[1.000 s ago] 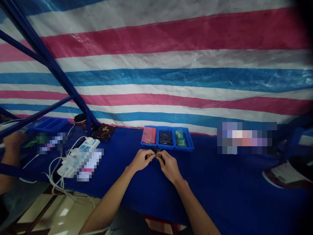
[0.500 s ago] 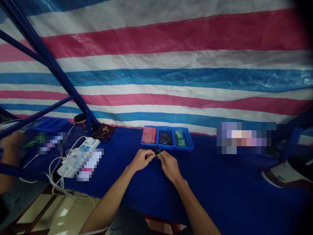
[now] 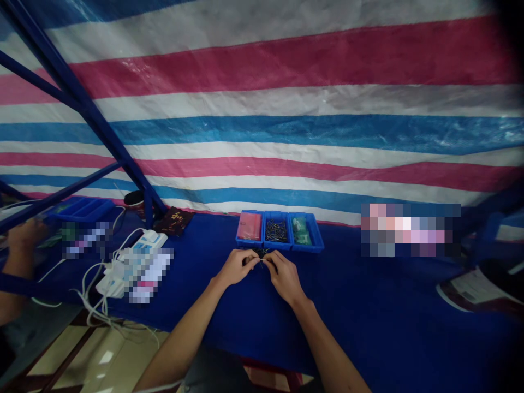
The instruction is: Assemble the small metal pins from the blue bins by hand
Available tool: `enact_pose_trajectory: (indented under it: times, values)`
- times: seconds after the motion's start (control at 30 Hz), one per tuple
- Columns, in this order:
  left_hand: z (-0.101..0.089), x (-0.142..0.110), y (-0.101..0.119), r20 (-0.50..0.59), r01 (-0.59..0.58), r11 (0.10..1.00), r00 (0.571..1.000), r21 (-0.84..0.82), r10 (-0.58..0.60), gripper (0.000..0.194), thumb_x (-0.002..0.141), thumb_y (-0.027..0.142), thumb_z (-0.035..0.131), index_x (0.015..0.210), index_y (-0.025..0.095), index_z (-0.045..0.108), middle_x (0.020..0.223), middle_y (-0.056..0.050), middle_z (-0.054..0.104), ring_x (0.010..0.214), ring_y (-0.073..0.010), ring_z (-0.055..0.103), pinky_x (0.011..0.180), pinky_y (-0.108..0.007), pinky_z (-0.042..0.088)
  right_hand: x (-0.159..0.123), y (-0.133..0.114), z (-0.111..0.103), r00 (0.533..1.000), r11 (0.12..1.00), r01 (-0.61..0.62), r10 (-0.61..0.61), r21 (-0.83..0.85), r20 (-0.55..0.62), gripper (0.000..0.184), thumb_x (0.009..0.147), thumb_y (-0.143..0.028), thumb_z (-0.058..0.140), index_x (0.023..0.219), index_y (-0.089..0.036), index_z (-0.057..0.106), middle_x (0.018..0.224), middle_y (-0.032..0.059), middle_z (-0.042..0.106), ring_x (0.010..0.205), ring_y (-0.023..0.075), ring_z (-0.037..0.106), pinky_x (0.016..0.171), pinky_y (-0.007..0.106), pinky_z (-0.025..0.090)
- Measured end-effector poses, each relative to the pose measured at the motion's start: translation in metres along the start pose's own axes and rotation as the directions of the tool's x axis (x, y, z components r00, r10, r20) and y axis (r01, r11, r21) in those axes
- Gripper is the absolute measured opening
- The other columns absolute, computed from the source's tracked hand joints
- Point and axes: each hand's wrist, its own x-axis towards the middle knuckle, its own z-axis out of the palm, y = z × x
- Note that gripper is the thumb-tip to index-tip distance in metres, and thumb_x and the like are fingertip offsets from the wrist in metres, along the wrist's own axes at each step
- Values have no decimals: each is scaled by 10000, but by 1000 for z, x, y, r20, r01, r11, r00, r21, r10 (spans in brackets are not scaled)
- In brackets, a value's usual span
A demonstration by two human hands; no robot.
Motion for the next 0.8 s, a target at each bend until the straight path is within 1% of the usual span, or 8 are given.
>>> enact_pose_trajectory:
  times: [0.13,0.3,0.43,0.5,0.63,0.8]
  values:
    - [0,0,0,0,-6,1000,1000,-3,6,257,970,323,544,864,142,693,625,8,635,534,-91,521,583,-198,385,0,1,1,1000,999,-13,13,-31,10,231,1040,-285,425,945,-235,629,936,21,656,798,161,645,723,265,431]
    - [0,1,-1,-2,-11,1000,1000,-10,11,265,973,326,536,870,140,695,626,3,638,533,-93,518,577,-199,381,0,2,2,999,998,-38,38,-44,12,272,1044,-289,415,869,-226,612,899,14,642,774,152,636,703,257,423]
    - [0,1,-2,-9,-14,1000,1000,-17,14,264,970,328,538,860,138,687,610,8,626,526,-91,506,573,-198,374,-1,1,2,1000,1000,-11,11,8,-15,138,1012,-286,492,1002,-239,621,921,9,650,810,157,631,725,255,428]
    - [0,1,-2,-10,-14,1000,1000,-13,14,272,971,334,536,856,137,685,606,7,624,522,-90,501,570,-199,370,-1,1,2,1000,1000,-6,6,16,-27,113,997,-263,510,1025,-236,616,911,9,646,797,159,622,716,260,425]
    - [0,1,-1,-2,-5,1000,1000,-7,5,286,974,348,531,864,137,690,618,-1,634,529,-94,511,576,-201,379,0,1,1,1000,1000,2,-1,29,-26,174,1014,-251,456,951,-226,616,906,22,646,792,161,621,730,269,434]
    - [0,1,-1,-1,4,1000,1000,-2,-4,283,971,352,542,864,140,695,619,1,638,530,-95,521,579,-198,387,0,0,0,999,1000,3,-2,15,-37,219,1022,-278,437,939,-225,632,913,37,664,787,169,634,743,278,457]
